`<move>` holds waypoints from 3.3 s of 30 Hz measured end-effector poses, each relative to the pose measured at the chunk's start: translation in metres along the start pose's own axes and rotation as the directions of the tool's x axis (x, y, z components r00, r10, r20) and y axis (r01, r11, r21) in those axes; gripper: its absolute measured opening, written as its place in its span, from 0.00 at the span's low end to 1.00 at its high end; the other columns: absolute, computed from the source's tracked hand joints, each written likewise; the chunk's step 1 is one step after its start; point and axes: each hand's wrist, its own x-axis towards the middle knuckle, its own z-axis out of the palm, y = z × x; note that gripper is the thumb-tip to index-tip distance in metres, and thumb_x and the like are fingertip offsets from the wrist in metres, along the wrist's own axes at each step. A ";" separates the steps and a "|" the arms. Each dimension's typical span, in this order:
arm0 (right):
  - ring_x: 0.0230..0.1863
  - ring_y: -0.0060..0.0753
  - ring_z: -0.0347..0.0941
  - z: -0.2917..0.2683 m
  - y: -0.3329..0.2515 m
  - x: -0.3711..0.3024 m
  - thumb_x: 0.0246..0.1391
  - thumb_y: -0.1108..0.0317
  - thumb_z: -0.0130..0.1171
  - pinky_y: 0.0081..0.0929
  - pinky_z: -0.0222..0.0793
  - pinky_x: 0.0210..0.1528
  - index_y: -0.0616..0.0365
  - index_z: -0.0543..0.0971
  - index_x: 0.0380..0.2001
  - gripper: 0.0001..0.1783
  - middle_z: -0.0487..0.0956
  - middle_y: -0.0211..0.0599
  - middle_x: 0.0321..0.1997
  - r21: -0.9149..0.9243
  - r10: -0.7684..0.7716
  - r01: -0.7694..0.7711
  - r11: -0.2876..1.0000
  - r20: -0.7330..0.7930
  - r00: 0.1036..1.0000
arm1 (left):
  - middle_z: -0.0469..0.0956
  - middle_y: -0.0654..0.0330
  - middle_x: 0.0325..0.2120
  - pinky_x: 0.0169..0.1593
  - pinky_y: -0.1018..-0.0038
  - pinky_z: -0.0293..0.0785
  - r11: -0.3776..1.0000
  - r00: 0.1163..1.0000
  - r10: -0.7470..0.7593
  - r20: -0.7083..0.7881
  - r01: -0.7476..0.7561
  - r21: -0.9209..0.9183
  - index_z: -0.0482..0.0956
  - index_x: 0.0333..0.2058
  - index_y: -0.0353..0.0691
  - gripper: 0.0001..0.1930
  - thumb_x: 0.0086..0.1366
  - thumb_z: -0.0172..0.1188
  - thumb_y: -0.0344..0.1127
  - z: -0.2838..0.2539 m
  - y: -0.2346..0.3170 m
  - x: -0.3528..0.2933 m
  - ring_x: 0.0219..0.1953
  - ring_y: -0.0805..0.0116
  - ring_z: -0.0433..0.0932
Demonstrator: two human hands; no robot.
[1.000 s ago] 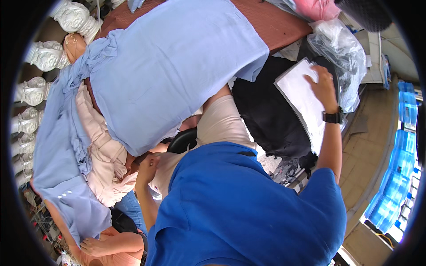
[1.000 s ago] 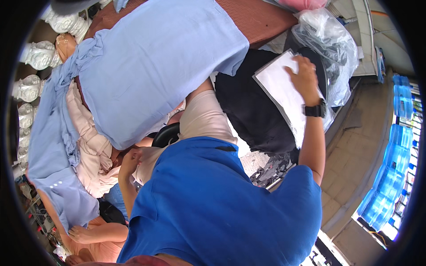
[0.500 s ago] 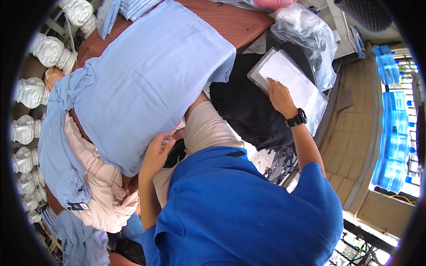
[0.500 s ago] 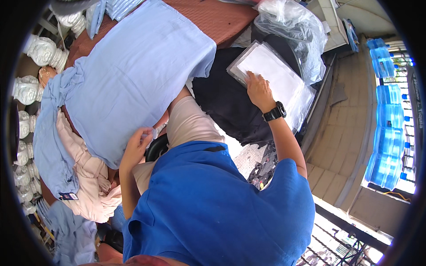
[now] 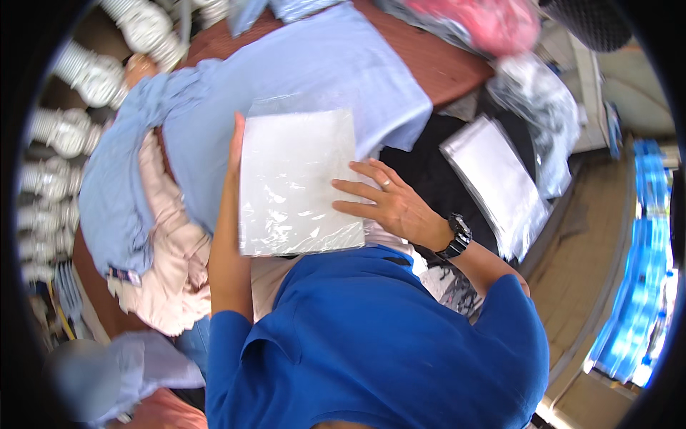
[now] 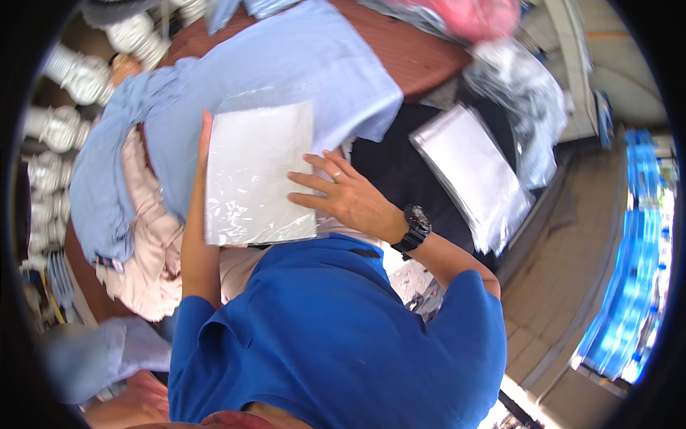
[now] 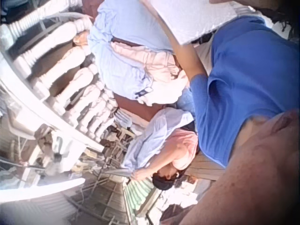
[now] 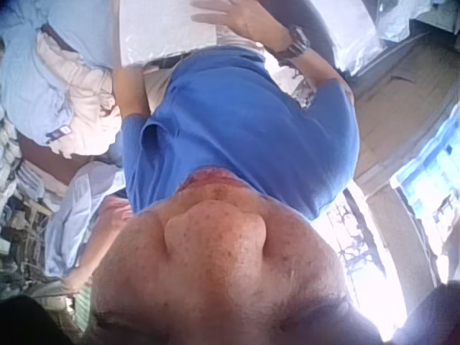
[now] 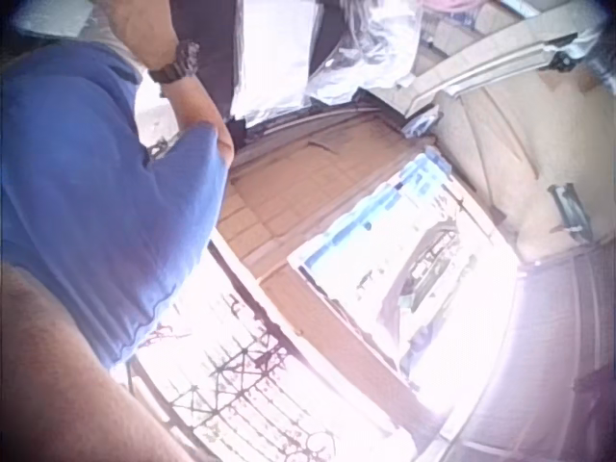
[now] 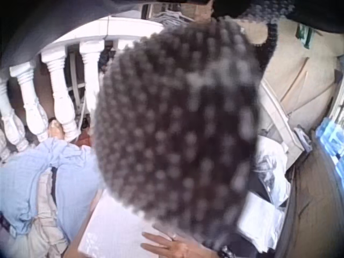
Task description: The person folds a light blue button-up shirt using a cardboard template and then places the folded shirt into a clear plastic bag.
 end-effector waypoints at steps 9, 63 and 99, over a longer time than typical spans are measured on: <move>0.65 0.52 0.64 0.043 0.090 0.063 0.52 0.78 0.58 0.46 0.62 0.64 0.56 0.73 0.57 0.27 0.68 0.50 0.65 0.201 0.145 -0.098 0.975 -0.232 0.962 | 0.75 0.59 0.54 0.56 0.76 0.68 0.603 0.757 0.600 -0.259 -0.215 0.768 0.75 0.56 0.37 0.21 0.64 0.61 0.28 0.038 0.016 -0.064 0.53 0.72 0.74; 0.39 0.34 0.71 0.189 0.104 0.239 0.58 0.61 0.59 0.36 0.56 0.49 0.51 0.81 0.28 0.08 0.81 0.26 0.29 0.353 0.163 -0.081 0.932 -0.207 0.965 | 0.77 0.58 0.34 0.48 0.68 0.68 0.098 0.833 0.543 0.109 -0.192 0.977 0.73 0.38 0.42 0.05 0.69 0.55 0.35 -0.032 0.068 -0.070 0.42 0.65 0.73; 0.34 0.36 0.70 0.200 0.099 0.237 0.56 0.62 0.62 0.36 0.57 0.44 0.51 0.76 0.27 0.08 0.78 0.28 0.25 0.207 0.116 -0.030 0.978 -0.417 0.902 | 0.78 0.43 0.20 0.33 0.54 0.73 -0.080 0.370 0.873 -0.316 0.750 0.657 0.77 0.22 0.33 0.23 0.67 0.56 0.49 0.046 -0.039 -0.093 0.25 0.44 0.79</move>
